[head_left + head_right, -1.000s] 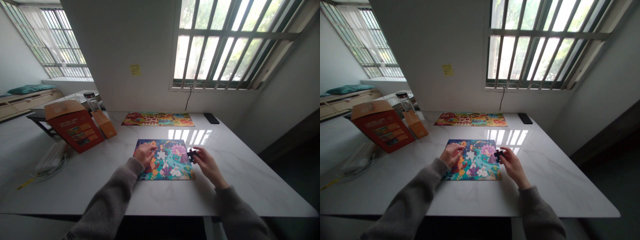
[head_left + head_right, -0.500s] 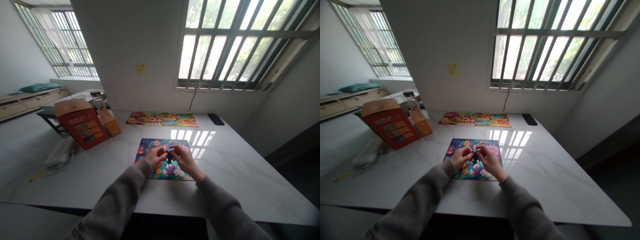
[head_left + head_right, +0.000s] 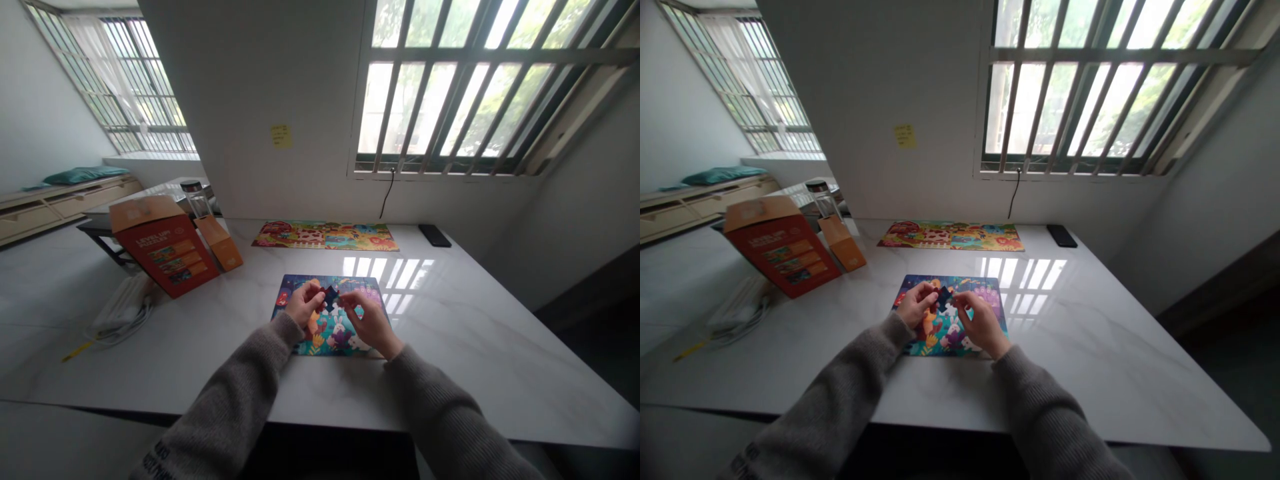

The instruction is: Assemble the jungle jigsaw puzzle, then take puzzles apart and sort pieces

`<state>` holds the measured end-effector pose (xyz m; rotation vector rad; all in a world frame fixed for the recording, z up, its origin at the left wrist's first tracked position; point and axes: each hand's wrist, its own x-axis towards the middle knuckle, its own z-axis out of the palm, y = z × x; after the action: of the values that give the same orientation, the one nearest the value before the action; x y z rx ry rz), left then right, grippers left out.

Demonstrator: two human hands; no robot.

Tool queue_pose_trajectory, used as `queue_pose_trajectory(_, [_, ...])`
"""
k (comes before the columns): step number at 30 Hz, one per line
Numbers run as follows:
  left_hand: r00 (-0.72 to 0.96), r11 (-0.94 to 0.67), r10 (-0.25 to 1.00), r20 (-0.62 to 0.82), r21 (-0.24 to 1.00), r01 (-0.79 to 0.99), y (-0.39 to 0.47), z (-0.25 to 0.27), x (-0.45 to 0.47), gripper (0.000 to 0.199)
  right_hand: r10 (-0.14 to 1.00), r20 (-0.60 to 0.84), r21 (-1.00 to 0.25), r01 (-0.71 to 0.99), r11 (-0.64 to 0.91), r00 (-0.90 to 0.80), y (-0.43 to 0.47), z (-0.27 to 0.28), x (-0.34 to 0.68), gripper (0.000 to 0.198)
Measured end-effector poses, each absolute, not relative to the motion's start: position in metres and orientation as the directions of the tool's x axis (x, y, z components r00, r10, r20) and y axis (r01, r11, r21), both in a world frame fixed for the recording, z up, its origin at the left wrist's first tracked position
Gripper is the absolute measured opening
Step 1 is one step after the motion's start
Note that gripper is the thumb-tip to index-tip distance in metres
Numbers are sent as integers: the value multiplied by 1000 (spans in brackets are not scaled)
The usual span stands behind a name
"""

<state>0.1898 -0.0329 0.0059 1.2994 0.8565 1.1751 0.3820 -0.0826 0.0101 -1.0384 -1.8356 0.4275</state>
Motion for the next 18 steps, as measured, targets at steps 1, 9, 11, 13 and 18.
queue_pose_trajectory(1, [214, -112, 966, 144, 982, -154, -33, 6, 190, 40, 798, 574, -657, 477, 583, -184, -83, 11, 383, 16])
queue_pose_trajectory(9, [28, -162, 986, 164, 986, -47, -22, 4, 181, 37, 829, 558, -725, 509, 464, 38, -80, 16, 392, 20])
queue_pose_trajectory(11, [50, -185, 982, 185, 983, 8, -21, 2, 180, 36, 841, 540, -736, 511, 444, 47, -79, 14, 394, 19])
queue_pose_trajectory(13, [96, -215, 973, 210, 975, 56, -22, 1, 181, 35, 846, 532, -731, 519, 444, 26, -78, 13, 394, 19])
queue_pose_trajectory(18, [189, -246, 957, 222, 962, 118, -27, -1, 185, 31, 851, 525, -719, 526, 455, -18, -79, 11, 393, 21])
